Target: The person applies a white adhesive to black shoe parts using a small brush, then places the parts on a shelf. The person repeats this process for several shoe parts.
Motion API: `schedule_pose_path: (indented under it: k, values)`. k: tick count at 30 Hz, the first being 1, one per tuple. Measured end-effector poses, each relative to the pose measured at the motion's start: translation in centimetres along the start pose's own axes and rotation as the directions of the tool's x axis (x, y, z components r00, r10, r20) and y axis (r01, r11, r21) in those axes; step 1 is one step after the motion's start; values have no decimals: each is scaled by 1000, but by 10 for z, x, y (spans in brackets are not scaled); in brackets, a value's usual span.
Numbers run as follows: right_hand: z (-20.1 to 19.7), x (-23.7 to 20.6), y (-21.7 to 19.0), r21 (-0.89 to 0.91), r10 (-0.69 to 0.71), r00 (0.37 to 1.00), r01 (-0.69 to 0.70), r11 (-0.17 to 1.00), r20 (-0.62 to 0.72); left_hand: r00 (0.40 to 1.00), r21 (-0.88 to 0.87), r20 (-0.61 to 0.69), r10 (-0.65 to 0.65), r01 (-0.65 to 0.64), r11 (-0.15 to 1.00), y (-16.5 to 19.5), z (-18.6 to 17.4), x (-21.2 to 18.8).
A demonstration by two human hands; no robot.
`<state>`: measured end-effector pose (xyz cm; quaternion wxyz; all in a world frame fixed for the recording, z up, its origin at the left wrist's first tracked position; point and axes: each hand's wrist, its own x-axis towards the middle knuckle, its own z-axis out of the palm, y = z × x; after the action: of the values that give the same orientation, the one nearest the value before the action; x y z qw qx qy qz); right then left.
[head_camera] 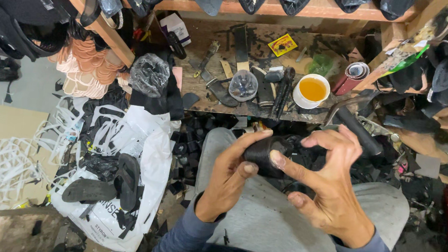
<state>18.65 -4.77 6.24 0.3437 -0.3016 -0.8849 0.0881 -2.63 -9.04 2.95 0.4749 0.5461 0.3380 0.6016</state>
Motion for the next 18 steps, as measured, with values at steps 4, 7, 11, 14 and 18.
schedule_pose_path:
  k: [4,7,11,14,18]
  values:
    - [4,1,-5,-103,67,997,-69,992,-26,993,46,-114,-12,17,999,3,10,3]
    - [8,1,-9,-112,55,998,-58,992,-32,988,-205,-125,-91,64,977,0,16,7]
    - [11,4,-11,-142,77,995,-86,986,-61,986,-246,-108,-123,94,965,-6,17,9]
    - [13,6,-10,-101,89,995,-93,991,-39,987,-253,-100,-123,94,963,-10,18,8]
    - [13,7,-8,-62,44,999,-45,997,-15,974,-233,-128,-186,153,960,-14,15,10]
